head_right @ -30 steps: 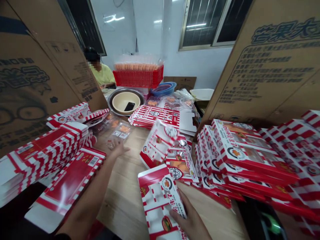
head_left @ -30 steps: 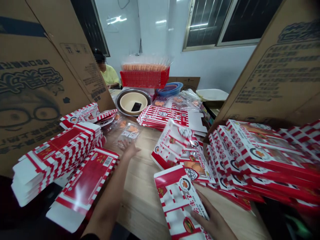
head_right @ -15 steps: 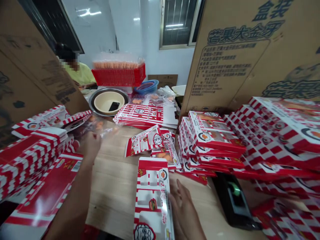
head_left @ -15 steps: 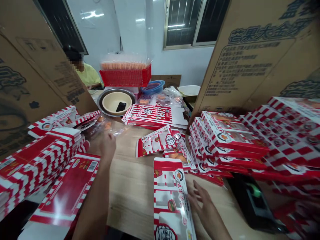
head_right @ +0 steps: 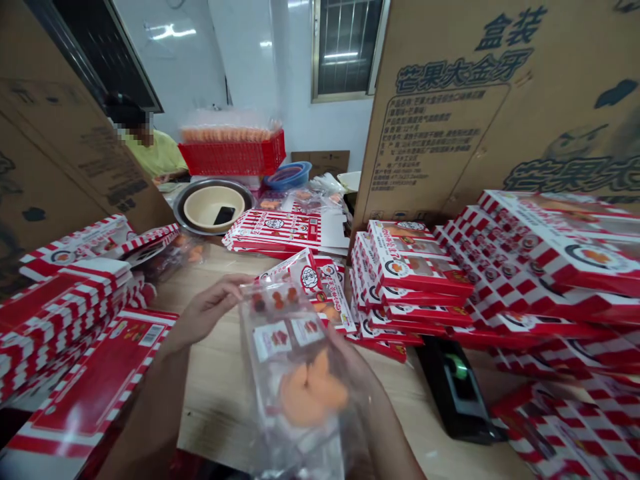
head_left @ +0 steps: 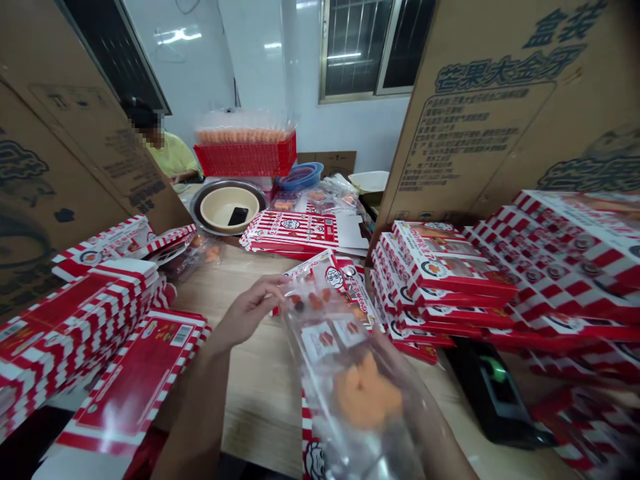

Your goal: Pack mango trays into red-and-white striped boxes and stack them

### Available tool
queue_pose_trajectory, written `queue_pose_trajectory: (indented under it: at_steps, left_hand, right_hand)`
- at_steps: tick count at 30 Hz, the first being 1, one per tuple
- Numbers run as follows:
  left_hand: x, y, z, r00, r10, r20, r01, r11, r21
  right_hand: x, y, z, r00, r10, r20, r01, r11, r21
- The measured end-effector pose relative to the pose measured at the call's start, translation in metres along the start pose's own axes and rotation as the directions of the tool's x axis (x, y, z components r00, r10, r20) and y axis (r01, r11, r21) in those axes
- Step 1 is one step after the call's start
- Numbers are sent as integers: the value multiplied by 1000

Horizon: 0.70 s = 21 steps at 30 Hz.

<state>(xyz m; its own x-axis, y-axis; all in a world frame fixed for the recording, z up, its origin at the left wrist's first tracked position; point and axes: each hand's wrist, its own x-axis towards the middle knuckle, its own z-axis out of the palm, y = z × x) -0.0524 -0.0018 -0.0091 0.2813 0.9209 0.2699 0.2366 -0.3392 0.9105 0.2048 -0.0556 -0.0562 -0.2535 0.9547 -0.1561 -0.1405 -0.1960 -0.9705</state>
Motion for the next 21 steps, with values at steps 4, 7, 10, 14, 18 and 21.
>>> queue_pose_trajectory:
  at_steps: [4, 7, 10, 14, 18, 21]
  left_hand:
    - [10, -28, 33, 979, -141, -146, 123, 985, -124]
    - [10, -55, 59, 962, -254, -99, 235, 956, -175]
    - [1, -73, 79, 942, -328, 71, 335, 920, -201]
    - [-14, -71, 86, 906, -323, 274, 389, 892, -232]
    - [-27, -52, 75, 870, -255, 423, 377, 896, -235]
    - [-31, -34, 66, 853, -203, 480, 332, 921, -202]
  right_hand:
    - [-13, -1, -4, 982, 52, 184, -73, 991, 111]
    - [-20, -4, -13, 999, -22, 40, 21, 1000, 10]
    - [-24, -6, -24, 980, -118, -163, 104, 990, -95]
    - [-23, -5, -29, 870, -237, -433, 258, 966, -10]
    - [-18, -10, -25, 652, -343, -677, 519, 852, 69]
    - [-12, -19, -27, 540, -380, -751, 602, 798, 30]
